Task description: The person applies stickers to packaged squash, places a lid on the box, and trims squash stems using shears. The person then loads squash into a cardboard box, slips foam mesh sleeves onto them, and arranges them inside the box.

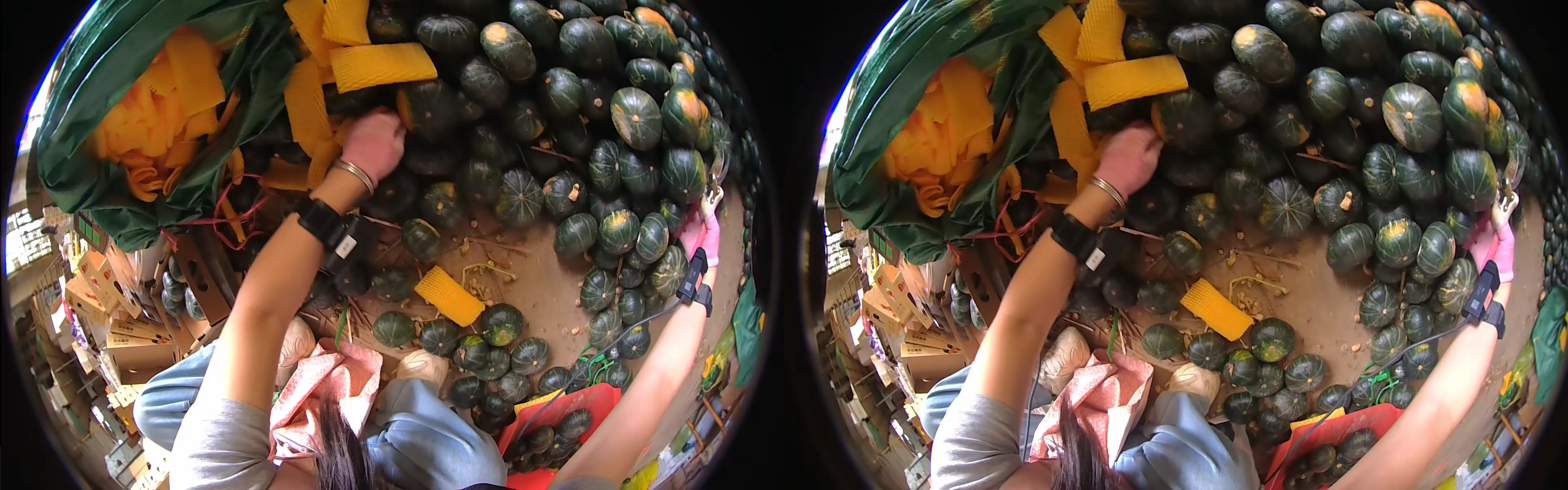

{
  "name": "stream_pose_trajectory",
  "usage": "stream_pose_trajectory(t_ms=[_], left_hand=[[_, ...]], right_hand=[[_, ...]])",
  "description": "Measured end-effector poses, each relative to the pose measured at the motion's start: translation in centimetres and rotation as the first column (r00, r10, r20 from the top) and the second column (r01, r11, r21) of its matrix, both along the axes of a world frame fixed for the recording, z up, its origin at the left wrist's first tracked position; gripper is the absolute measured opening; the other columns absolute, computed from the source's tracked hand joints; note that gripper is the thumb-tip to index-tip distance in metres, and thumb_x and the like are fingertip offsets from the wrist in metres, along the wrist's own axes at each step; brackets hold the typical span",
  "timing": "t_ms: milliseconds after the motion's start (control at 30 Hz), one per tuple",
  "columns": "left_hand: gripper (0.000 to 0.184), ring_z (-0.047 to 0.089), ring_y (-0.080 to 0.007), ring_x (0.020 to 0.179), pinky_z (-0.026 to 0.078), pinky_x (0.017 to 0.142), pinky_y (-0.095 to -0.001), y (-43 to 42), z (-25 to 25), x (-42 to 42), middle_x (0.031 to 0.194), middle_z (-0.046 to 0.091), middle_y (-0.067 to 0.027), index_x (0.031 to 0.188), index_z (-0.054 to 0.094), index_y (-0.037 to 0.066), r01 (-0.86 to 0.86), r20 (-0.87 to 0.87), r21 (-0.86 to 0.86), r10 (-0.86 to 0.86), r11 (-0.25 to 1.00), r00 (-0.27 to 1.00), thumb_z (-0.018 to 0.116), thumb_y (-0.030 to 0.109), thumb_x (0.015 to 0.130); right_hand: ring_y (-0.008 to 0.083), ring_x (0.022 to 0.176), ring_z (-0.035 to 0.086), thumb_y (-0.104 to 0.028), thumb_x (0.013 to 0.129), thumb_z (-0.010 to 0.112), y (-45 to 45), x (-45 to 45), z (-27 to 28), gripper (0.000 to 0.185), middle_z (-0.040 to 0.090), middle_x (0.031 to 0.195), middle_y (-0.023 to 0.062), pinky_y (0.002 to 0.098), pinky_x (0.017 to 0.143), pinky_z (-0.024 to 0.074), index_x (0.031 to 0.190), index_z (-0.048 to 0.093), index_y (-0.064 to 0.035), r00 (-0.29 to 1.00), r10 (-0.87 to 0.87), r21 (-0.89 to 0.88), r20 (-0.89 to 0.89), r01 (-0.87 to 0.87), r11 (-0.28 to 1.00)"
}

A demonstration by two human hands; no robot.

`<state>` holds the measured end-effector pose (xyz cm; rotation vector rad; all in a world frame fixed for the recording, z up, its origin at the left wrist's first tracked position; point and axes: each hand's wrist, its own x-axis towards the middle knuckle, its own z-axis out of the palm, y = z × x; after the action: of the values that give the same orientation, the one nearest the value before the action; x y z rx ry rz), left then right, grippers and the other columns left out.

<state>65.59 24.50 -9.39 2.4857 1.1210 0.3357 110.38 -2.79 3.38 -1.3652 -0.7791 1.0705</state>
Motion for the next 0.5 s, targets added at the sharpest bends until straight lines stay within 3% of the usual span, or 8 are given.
stream_pose_trajectory(t_ms=[33,67,133,233,333,467,500], left_hand=[[0.023,0.058,-0.0398,0.091,0.047,0.080,-0.0438,1.0,0.1,0.2,0.095,0.064,-0.0192,0.099,0.063,0.005,-0.075,-0.063,-0.166,0.065,0.983,0.996,0.055,0.021,0.085],[0.024,0.058,-0.0401,0.092,0.047,0.080,-0.0435,1.4,0.7,0.8,0.095,0.064,-0.0205,0.100,0.063,0.005,-0.056,0.000,-0.219,0.057,0.974,0.998,0.056,0.023,0.086],[0.028,0.058,-0.0387,0.096,0.047,0.084,-0.0423,2.6,-0.5,1.3,0.101,0.063,-0.0197,0.106,0.062,0.008,0.050,-0.055,-0.316,-0.071,0.947,0.996,0.055,0.027,0.087],[0.033,0.057,-0.0364,0.101,0.046,0.087,-0.0408,1.1,-0.6,2.0,0.108,0.063,-0.0179,0.112,0.061,0.010,0.166,-0.108,-0.359,-0.218,0.918,0.970,0.054,0.031,0.088],[0.037,0.056,-0.0346,0.106,0.045,0.091,-0.0394,-0.1,-0.2,3.1,0.114,0.061,-0.0161,0.117,0.059,0.012,0.161,-0.236,-0.370,-0.260,0.915,0.936,0.052,0.035,0.089],[0.038,0.060,-0.0321,0.101,0.047,0.088,-0.0378,-4.0,0.7,4.6,0.108,0.065,-0.0154,0.111,0.065,0.012,0.298,-0.206,-0.643,-0.534,0.706,0.820,0.056,0.039,0.085],[0.038,0.062,-0.0310,0.098,0.048,0.085,-0.0377,-5.5,1.0,4.6,0.105,0.065,-0.0159,0.107,0.067,0.011,0.446,-0.069,-0.675,-0.652,0.588,0.755,0.058,0.040,0.084]], right_hand=[[0.0194,0.108,0.053,-0.030,0.081,0.063,-0.1,1.0,-0.4,0.059,0.057,0.120,0.0013,0.0344,0.091,0.0413,0.134,0.044,-0.0129,0.999,-0.041,-0.023,0.014,0.041,0.999],[0.0193,0.108,0.053,-0.029,0.080,0.063,-0.3,1.7,-0.8,0.059,0.057,0.120,0.0013,0.0341,0.091,0.0415,0.134,0.044,-0.0128,0.997,-0.076,-0.046,0.027,0.078,0.996],[0.0191,0.107,0.053,-0.028,0.079,0.064,-0.7,2.8,-1.6,0.060,0.056,0.119,0.0013,0.0336,0.089,0.0419,0.134,0.044,-0.0126,0.989,-0.141,-0.088,0.050,0.145,0.985],[0.0188,0.106,0.053,-0.027,0.078,0.064,-1.8,4.1,-2.8,0.061,0.056,0.119,0.0013,0.0327,0.088,0.0426,0.134,0.044,-0.0124,0.971,-0.224,-0.139,0.084,0.234,0.962],[0.0184,0.105,0.053,-0.025,0.076,0.065,-3.3,4.6,-4.2,0.062,0.056,0.118,0.0013,0.0319,0.086,0.0432,0.134,0.044,-0.0121,0.953,-0.284,-0.188,0.106,0.300,0.935],[0.0180,0.103,0.053,-0.023,0.074,0.066,-5.9,4.3,-6.5,0.064,0.056,0.118,0.0013,0.0308,0.083,0.0440,0.134,0.044,-0.0118,0.951,-0.293,-0.251,0.102,0.309,0.917],[0.0179,0.103,0.053,-0.023,0.074,0.066,-6.3,3.7,-7.0,0.064,0.056,0.117,0.0013,0.0305,0.083,0.0442,0.134,0.044,-0.0117,0.963,-0.259,-0.246,0.076,0.269,0.931]])
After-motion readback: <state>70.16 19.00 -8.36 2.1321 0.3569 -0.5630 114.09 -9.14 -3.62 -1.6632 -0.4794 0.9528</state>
